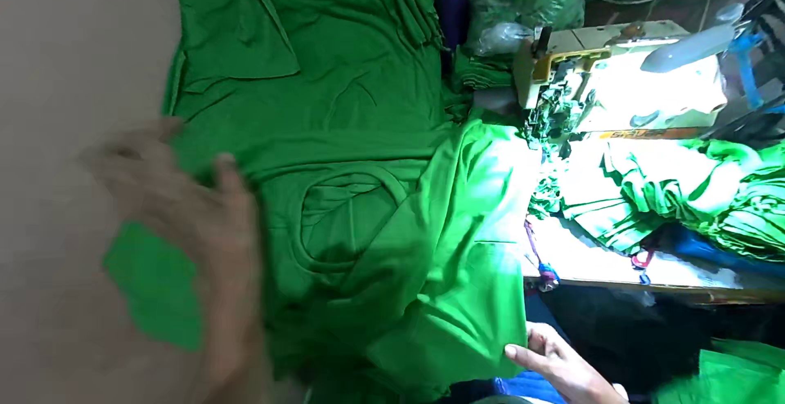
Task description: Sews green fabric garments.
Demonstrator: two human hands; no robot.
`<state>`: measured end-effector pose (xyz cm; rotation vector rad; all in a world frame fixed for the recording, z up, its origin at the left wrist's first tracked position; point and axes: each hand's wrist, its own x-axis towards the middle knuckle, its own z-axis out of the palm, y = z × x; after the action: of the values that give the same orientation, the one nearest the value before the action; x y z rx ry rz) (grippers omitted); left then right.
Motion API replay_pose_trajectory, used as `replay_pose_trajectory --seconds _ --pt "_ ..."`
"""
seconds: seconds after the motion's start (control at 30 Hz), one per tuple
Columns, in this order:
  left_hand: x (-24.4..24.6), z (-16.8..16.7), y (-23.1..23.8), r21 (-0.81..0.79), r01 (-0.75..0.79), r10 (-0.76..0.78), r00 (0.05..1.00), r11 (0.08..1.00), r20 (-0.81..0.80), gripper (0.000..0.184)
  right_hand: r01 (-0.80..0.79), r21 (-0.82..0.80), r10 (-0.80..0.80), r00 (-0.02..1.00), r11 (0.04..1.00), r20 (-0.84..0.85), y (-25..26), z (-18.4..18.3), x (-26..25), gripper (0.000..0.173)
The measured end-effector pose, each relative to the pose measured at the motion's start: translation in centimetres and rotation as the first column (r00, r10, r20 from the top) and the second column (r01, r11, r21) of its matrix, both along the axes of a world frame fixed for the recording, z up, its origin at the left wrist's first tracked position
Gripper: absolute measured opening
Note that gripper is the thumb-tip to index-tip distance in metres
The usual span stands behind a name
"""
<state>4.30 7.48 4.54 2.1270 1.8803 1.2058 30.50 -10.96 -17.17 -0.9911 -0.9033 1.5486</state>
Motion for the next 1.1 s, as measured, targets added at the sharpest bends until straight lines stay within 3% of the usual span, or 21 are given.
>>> replay_pose_trajectory --seconds 0.07,0.13,0.2,0.27,0.37,0.47,0.53,0.67,0.73,0.83,0.93,1.0,1.1 --pt "0.5 -7.2 0.1 0.224 0.274 -0.259 0.961 0.935 -0.092 0.035 0.065 -0.074 -0.062 0.997 0.995 0.039 -1.1 1.1 0.1 0.024" --pt "3.8 -13.1 -3.5 0.380 0.414 -0.378 0.910 0.827 -0.169 0.019 0.070 -0.115 -0.065 0.997 0.991 0.045 -2.2 1.8 0.1 0.025" --pt "5.3 -17.1 -7.2 0.356 0.376 -0.337 0.926 0.856 -0.169 0.016 0.047 -0.120 -0.045 0.999 0.992 0.019 -3.2 1.3 -0.1 0.025" --pt "4.4 -19.0 -8.5 0.285 0.241 -0.221 0.970 0.928 -0.099 0.030 0.053 -0.122 -0.054 0.999 0.991 -0.005 -3.9 0.5 -0.1 0.027" --pt "1.4 -18.3 -8.2 0.154 0.155 -0.137 0.983 0.976 -0.121 0.024 0.098 -0.123 -0.101 0.995 0.988 -0.011 -3.9 0.2 0.0 0.030" --pt "-0.8 -15.3 -7.5 -0.038 0.407 -0.408 0.900 0.913 -0.156 0.023 0.089 -0.109 -0.090 0.996 0.990 -0.004 -3.6 0.5 0.2 0.030" --pt "-2.7 -12.1 -6.2 -0.098 0.491 -0.500 0.857 0.866 -0.125 0.025 0.082 -0.096 -0.083 0.996 0.992 -0.009 -3.7 0.5 0.3 0.029" --pt "-7.1 -6.7 -2.5 0.089 0.408 -0.401 0.912 0.909 -0.092 0.040 0.094 -0.084 -0.096 0.995 0.992 -0.021 -3.9 0.1 0.1 0.030" --pt "-5.9 -6.1 -2.6 0.176 0.309 -0.291 0.949 0.935 -0.120 0.041 0.109 -0.081 -0.111 0.994 0.991 -0.022 -3.9 0.1 0.0 0.029" --pt "-0.5 -8.7 -6.1 0.091 0.278 -0.270 0.958 0.956 -0.095 0.043 0.142 -0.127 -0.145 0.989 0.982 -0.011 -3.5 1.0 -0.3 0.026" --pt "3.5 -15.0 -9.4 -0.002 0.198 -0.194 0.962 0.980 -0.194 0.051 0.123 -0.106 -0.124 0.992 0.987 -0.001 -3.6 0.7 -0.1 0.028" --pt "3.8 -18.0 -10.6 -0.019 0.137 -0.138 0.962 0.990 -0.236 0.037 0.100 -0.093 -0.098 0.995 0.991 0.021 -3.8 0.3 0.2 0.029" --pt "2.2 -17.7 -11.5 -0.084 0.190 -0.197 0.976 0.978 -0.087 0.015 0.091 -0.077 -0.089 0.996 0.993 0.033 -3.7 0.1 0.2 0.029"
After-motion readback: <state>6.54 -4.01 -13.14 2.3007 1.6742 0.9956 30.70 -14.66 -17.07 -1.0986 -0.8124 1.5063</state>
